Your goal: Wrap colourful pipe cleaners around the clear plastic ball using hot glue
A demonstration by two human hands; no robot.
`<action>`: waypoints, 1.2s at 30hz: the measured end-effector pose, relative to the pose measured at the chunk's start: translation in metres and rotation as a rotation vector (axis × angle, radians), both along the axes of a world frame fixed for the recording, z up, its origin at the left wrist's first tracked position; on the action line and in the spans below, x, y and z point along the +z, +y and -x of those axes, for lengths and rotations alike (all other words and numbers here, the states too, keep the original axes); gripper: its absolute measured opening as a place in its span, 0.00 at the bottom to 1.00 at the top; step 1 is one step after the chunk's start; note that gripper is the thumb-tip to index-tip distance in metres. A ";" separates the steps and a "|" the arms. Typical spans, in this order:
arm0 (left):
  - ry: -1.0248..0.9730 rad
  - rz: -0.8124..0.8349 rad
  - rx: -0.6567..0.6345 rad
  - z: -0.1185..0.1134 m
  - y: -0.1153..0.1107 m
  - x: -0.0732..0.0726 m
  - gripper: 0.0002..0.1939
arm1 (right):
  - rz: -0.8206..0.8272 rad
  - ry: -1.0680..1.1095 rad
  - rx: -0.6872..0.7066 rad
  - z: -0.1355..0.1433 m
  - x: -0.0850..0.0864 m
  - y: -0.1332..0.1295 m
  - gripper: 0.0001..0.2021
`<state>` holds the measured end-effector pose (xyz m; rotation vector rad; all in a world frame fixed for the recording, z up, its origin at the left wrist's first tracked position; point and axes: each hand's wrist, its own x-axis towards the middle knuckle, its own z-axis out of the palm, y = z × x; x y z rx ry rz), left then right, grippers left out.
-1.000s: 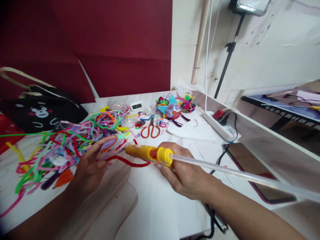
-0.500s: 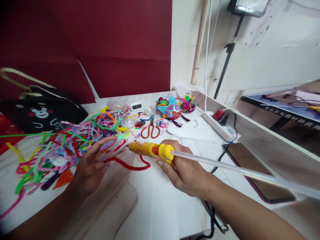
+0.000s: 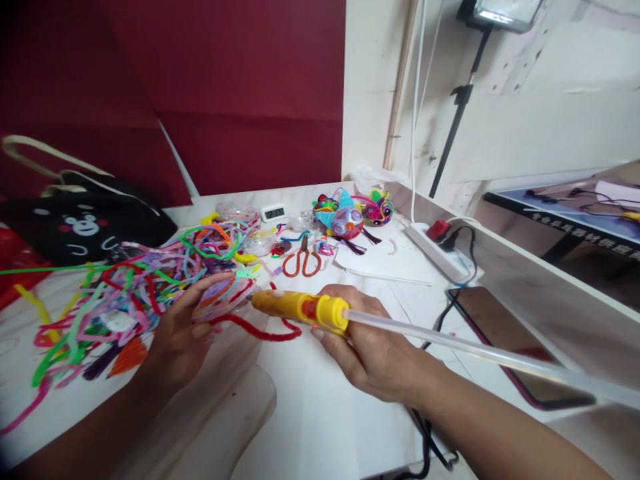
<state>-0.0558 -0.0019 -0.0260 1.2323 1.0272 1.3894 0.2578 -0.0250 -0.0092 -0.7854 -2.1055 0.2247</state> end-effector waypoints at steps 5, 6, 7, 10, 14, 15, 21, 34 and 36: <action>0.004 -0.001 -0.006 -0.001 0.001 0.000 0.33 | -0.019 0.003 0.011 0.000 0.001 -0.001 0.07; 0.007 0.002 -0.007 -0.001 0.001 0.000 0.33 | -0.033 0.001 0.018 0.001 0.001 -0.002 0.08; 0.007 0.004 -0.008 -0.001 0.002 0.000 0.33 | -0.047 -0.005 0.020 0.001 0.002 -0.003 0.09; 0.000 0.006 -0.014 -0.001 0.003 -0.001 0.33 | -0.078 -0.033 0.004 0.002 0.004 -0.005 0.11; -0.004 0.002 -0.018 -0.004 0.001 0.001 0.33 | -0.097 -0.044 0.007 0.004 0.006 -0.006 0.13; -0.002 0.004 -0.009 -0.005 0.000 0.001 0.33 | -0.109 -0.036 0.013 0.004 0.005 -0.006 0.13; 0.020 0.027 0.033 -0.010 -0.003 0.005 0.31 | -0.175 -0.013 0.038 0.006 0.001 -0.001 0.09; -0.031 -0.031 -0.052 -0.002 0.000 0.000 0.31 | -0.130 0.023 0.017 0.003 -0.003 0.003 0.08; -0.037 -0.033 -0.063 -0.001 0.000 -0.002 0.31 | -0.113 0.032 0.030 0.003 -0.004 0.004 0.08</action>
